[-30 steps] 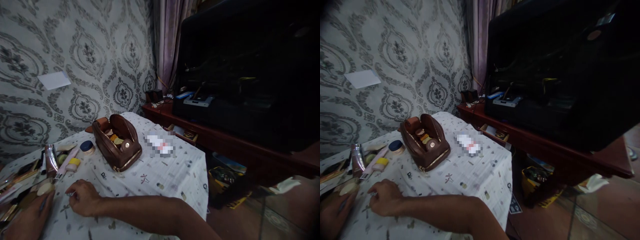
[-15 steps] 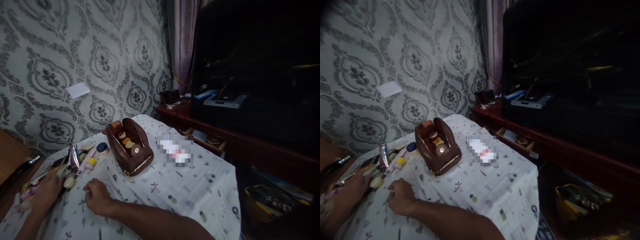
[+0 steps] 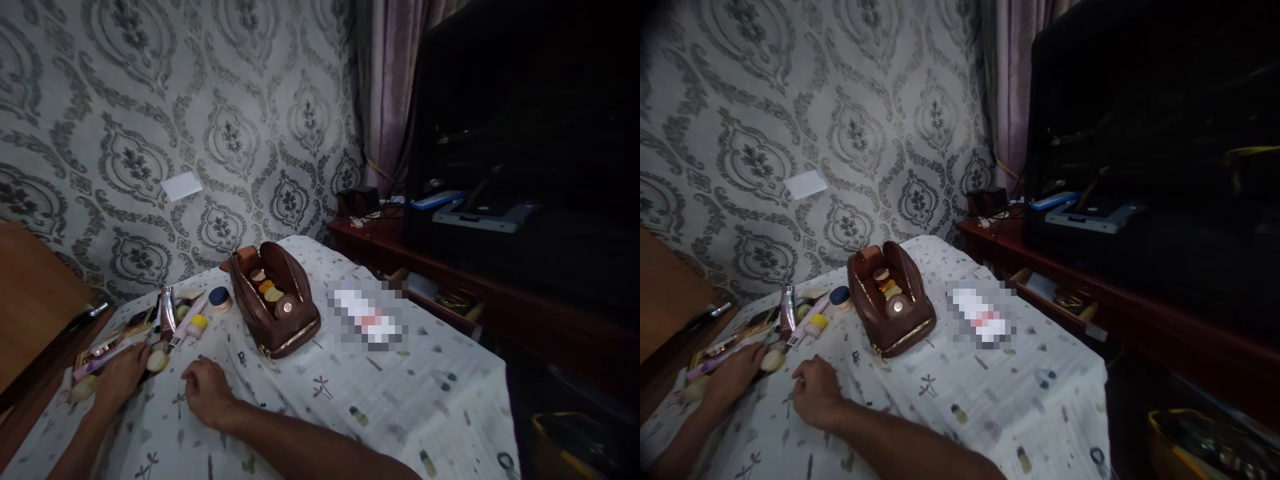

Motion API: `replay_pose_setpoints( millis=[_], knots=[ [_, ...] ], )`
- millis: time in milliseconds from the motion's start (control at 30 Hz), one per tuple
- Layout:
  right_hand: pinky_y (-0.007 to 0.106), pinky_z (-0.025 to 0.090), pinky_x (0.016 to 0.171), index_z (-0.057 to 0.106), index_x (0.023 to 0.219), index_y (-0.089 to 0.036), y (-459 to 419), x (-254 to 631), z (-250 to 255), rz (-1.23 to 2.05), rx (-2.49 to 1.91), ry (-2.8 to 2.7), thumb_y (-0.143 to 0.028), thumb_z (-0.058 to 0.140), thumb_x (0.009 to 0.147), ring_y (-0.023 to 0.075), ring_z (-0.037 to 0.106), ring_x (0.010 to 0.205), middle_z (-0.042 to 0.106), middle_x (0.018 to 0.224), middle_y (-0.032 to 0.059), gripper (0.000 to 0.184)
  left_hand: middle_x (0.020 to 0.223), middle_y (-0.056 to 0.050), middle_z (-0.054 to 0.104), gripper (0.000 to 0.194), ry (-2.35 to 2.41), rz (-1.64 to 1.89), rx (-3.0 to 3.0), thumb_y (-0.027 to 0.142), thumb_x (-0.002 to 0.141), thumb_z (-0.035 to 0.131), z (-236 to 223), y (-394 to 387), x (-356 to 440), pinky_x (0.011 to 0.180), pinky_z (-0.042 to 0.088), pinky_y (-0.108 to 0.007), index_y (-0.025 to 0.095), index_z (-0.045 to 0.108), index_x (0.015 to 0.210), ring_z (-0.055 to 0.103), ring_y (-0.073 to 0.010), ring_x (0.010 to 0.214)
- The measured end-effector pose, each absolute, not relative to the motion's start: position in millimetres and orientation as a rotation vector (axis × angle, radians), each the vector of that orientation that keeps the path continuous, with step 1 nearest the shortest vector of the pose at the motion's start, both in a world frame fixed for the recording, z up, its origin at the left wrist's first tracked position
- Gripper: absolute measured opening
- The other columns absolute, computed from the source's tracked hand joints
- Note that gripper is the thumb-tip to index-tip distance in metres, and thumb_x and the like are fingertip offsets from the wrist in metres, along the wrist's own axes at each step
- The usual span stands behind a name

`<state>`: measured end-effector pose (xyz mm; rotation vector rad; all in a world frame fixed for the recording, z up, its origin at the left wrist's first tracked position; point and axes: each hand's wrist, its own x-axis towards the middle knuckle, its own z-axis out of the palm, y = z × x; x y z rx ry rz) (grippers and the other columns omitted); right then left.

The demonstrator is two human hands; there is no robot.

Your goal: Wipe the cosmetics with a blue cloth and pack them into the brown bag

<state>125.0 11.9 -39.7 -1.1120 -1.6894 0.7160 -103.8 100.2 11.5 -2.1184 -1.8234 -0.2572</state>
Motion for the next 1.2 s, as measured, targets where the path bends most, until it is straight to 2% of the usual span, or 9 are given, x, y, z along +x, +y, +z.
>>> replay_pose_setpoints(
  millis=[200, 333, 500, 633, 833, 1067, 1200],
  knots=[
    [0.028, 0.051, 0.080, 0.070, 0.084, -0.018, 13.5, 128.1, -37.2, 0.736, -1.059, -1.654, -0.002, 0.054, 0.070, 0.0177, 0.065, 0.081, 0.069, 0.084, 0.0039, 0.026, 0.095, -0.011, 0.072, 0.036, -1.771, -0.441, -2.040, 0.039, 0.090, 0.035, 13.1, 83.6, -91.2, 0.088, 0.049, -0.039, 0.019, 0.065, 0.091, 0.066, -0.0277, 0.094],
    [0.028, 0.049, 0.080, 0.069, 0.085, -0.018, 15.0, 129.6, -37.0, 0.792, -1.008, -1.649, -0.001, 0.051, 0.072, 0.0168, 0.062, 0.079, 0.067, 0.082, 0.0038, 0.028, 0.100, -0.011, 0.069, 0.036, -1.758, -0.522, -2.011, 0.038, 0.095, 0.034, 5.1, 72.2, -96.0, 0.092, 0.047, -0.041, 0.019, 0.063, 0.098, 0.061, -0.0273, 0.102],
    [0.026, 0.048, 0.073, 0.069, 0.084, -0.018, 12.8, 131.9, -35.5, 0.833, -0.969, -1.639, -0.003, 0.051, 0.073, 0.0153, 0.059, 0.073, 0.064, 0.079, 0.0019, 0.026, 0.102, -0.009, 0.068, 0.036, -1.696, -0.647, -2.060, 0.038, 0.099, 0.031, -1.1, 53.4, -103.5, 0.091, 0.048, -0.039, 0.020, 0.062, 0.100, 0.060, -0.0248, 0.099],
    [0.025, 0.047, 0.068, 0.068, 0.084, -0.018, 10.7, 133.4, -33.7, 0.853, -0.959, -1.641, -0.005, 0.050, 0.074, 0.0144, 0.057, 0.068, 0.063, 0.076, 0.0010, 0.024, 0.097, -0.008, 0.066, 0.033, -1.658, -0.703, -2.120, 0.039, 0.100, 0.034, -0.1, 38.3, -104.5, 0.089, 0.048, -0.037, 0.020, 0.062, 0.100, 0.059, -0.0232, 0.096],
    [0.026, 0.048, 0.066, 0.069, 0.084, -0.018, 10.0, 134.0, -32.3, 0.873, -0.944, -1.657, -0.008, 0.050, 0.074, 0.0146, 0.057, 0.068, 0.062, 0.075, 0.0009, 0.024, 0.108, -0.008, 0.063, 0.031, -1.645, -0.638, -2.206, 0.044, 0.097, 0.044, 4.4, 23.5, -97.2, 0.090, 0.047, -0.035, 0.022, 0.061, 0.111, 0.056, -0.0240, 0.103],
    [0.023, 0.046, 0.060, 0.067, 0.085, -0.018, 9.6, 133.7, -32.6, 0.894, -0.943, -1.668, -0.010, 0.048, 0.075, 0.0126, 0.055, 0.063, 0.062, 0.078, 0.0007, 0.023, 0.117, -0.011, 0.059, 0.034, -1.793, -0.610, -2.122, 0.037, 0.099, 0.039, 11.3, 52.8, -100.8, 0.098, 0.044, -0.039, 0.020, 0.060, 0.119, 0.053, -0.0259, 0.111],
    [0.024, 0.047, 0.062, 0.067, 0.085, -0.017, 8.7, 134.8, -30.7, 0.905, -0.930, -1.680, -0.008, 0.048, 0.076, 0.0127, 0.056, 0.063, 0.062, 0.078, 0.0009, 0.023, 0.119, -0.013, 0.060, 0.038, -1.926, -0.639, -2.044, 0.037, 0.099, 0.033, 19.6, 81.5, -115.0, 0.100, 0.044, -0.039, 0.018, 0.062, 0.115, 0.055, -0.0260, 0.114]
  ],
)
